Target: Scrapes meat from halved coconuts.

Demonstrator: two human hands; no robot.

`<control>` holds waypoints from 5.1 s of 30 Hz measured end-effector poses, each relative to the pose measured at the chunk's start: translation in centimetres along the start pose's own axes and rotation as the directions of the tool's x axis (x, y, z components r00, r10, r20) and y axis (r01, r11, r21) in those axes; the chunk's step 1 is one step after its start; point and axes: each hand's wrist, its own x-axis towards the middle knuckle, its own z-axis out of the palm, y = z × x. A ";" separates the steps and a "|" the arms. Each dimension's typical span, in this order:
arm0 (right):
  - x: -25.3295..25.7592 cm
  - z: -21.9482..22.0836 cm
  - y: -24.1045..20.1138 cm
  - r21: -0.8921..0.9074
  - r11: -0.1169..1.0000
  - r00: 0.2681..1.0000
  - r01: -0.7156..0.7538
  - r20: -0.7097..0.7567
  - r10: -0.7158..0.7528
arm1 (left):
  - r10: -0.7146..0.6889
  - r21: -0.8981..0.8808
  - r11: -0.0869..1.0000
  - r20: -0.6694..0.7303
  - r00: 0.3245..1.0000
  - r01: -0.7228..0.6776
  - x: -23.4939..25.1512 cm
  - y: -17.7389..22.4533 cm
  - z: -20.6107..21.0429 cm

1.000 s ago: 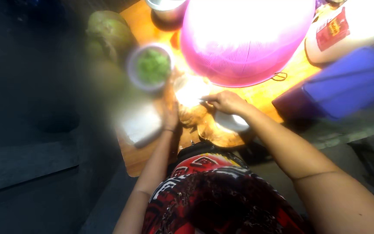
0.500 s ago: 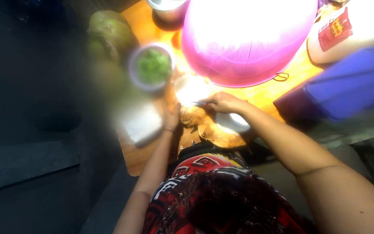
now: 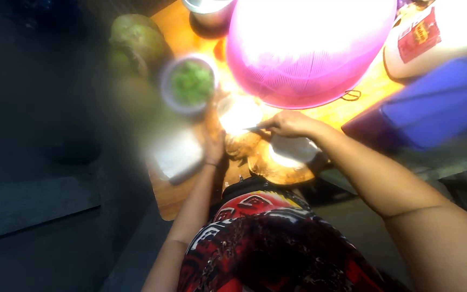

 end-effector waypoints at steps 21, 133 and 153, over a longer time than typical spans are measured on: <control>0.7 0.3 -0.4 -0.034 0.999 0.999 -0.025 -0.024 0.024 | 0.023 0.025 0.999 -0.003 1.000 -0.023 0.1 -0.3 0.0; 2.0 0.1 -3.2 -0.107 0.991 0.996 -0.079 0.032 0.083 | 0.105 -0.128 0.987 0.026 0.994 -0.101 0.3 -3.3 -0.5; 5.1 1.8 -3.3 0.064 0.998 0.991 -0.013 -0.131 0.022 | 0.109 -0.121 0.987 0.020 0.994 -0.106 0.1 -3.0 -0.5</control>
